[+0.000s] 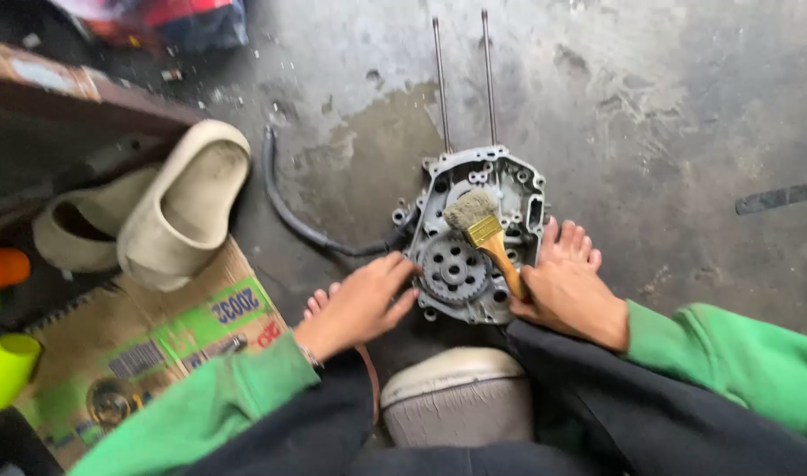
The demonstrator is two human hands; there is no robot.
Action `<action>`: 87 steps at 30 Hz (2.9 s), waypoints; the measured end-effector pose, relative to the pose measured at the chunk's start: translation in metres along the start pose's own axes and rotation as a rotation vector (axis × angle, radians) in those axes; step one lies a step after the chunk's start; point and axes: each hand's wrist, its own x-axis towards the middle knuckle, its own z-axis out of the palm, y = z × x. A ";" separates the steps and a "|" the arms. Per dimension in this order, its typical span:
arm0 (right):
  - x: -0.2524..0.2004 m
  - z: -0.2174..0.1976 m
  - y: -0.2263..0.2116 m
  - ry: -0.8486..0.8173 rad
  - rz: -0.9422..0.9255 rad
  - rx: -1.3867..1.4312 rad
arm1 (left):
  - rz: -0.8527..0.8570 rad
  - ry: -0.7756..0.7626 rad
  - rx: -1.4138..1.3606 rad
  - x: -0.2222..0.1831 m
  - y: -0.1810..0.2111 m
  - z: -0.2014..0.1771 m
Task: Cleaning a motorcycle engine casing using a brush and cleaning solution to remove grease and dirt.
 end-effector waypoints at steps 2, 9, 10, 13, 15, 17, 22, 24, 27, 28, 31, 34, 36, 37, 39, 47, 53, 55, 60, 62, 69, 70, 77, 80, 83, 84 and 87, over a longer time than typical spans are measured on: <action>0.008 0.019 0.020 0.108 -0.002 -0.066 | 0.004 0.008 0.062 -0.003 -0.002 0.003; 0.000 0.014 0.071 0.459 -0.078 0.241 | 0.023 0.121 0.310 0.000 0.005 0.015; -0.006 0.001 0.068 0.457 -0.077 0.242 | 0.023 0.119 0.308 0.000 0.007 0.020; -0.023 -0.037 0.064 0.511 -0.165 0.562 | 0.066 0.180 0.460 0.015 0.007 0.031; -0.030 -0.057 0.059 0.530 -0.251 0.600 | 0.087 0.208 0.659 0.019 0.006 0.037; -0.054 -0.084 0.060 0.446 -0.180 0.530 | 0.079 0.218 0.625 0.025 0.007 0.040; -0.096 -0.093 0.062 0.409 -0.098 0.506 | 0.080 0.224 0.534 0.026 0.001 0.039; -0.110 -0.073 0.071 0.286 0.034 0.282 | 0.080 0.230 0.463 0.031 0.000 0.034; -0.120 -0.068 0.048 0.366 -0.037 0.250 | 0.128 0.087 0.191 0.037 -0.021 0.025; -0.124 -0.069 0.033 0.369 -0.028 0.259 | 0.137 0.078 0.196 0.036 -0.020 -0.002; -0.131 -0.064 -0.008 0.178 0.036 0.005 | 0.319 -0.221 -0.349 0.035 -0.019 -0.089; -0.137 -0.023 -0.038 0.394 0.173 0.121 | 0.417 -0.209 -0.148 0.028 -0.001 -0.178; -0.131 0.018 -0.046 0.762 0.105 0.828 | 0.370 -0.159 0.179 0.019 0.022 -0.231; -0.119 0.039 -0.051 0.763 0.084 0.816 | 0.358 -0.139 0.183 0.019 0.039 -0.239; -0.093 0.077 -0.056 0.937 0.213 1.101 | 0.261 -0.132 0.334 0.021 0.075 -0.260; -0.073 0.088 -0.050 1.045 0.056 1.166 | 0.372 0.054 0.913 0.065 0.055 -0.032; -0.080 0.087 -0.050 1.121 0.073 1.130 | 0.253 -0.304 0.783 0.024 0.009 0.024; -0.083 0.074 -0.047 1.204 0.074 1.026 | 0.290 -0.282 0.745 0.038 0.001 0.021; -0.080 0.067 -0.065 1.040 0.086 1.111 | 0.312 -0.211 0.683 0.085 -0.061 0.044; -0.078 0.075 -0.055 1.022 0.136 1.104 | 0.340 -0.276 0.697 0.095 -0.037 0.004; -0.077 0.073 -0.053 1.042 0.208 1.131 | 0.403 0.060 0.356 0.019 0.145 -0.236; -0.077 0.072 -0.054 1.035 0.237 1.143 | 0.415 0.035 0.345 0.009 0.148 -0.250; -0.075 0.076 -0.051 1.022 0.163 1.112 | 0.236 0.049 0.411 -0.047 0.114 -0.118; -0.077 0.078 -0.053 0.999 0.160 1.124 | 0.116 0.087 0.471 -0.055 0.066 0.000; -0.083 0.073 -0.054 1.014 0.223 1.118 | 0.068 0.097 0.519 -0.047 0.031 0.071; -0.086 0.074 -0.057 1.030 0.249 1.123 | 0.068 0.085 0.535 -0.047 0.022 0.091; -0.089 0.071 -0.053 1.037 0.240 1.101 | -0.013 0.101 0.562 -0.051 0.013 0.104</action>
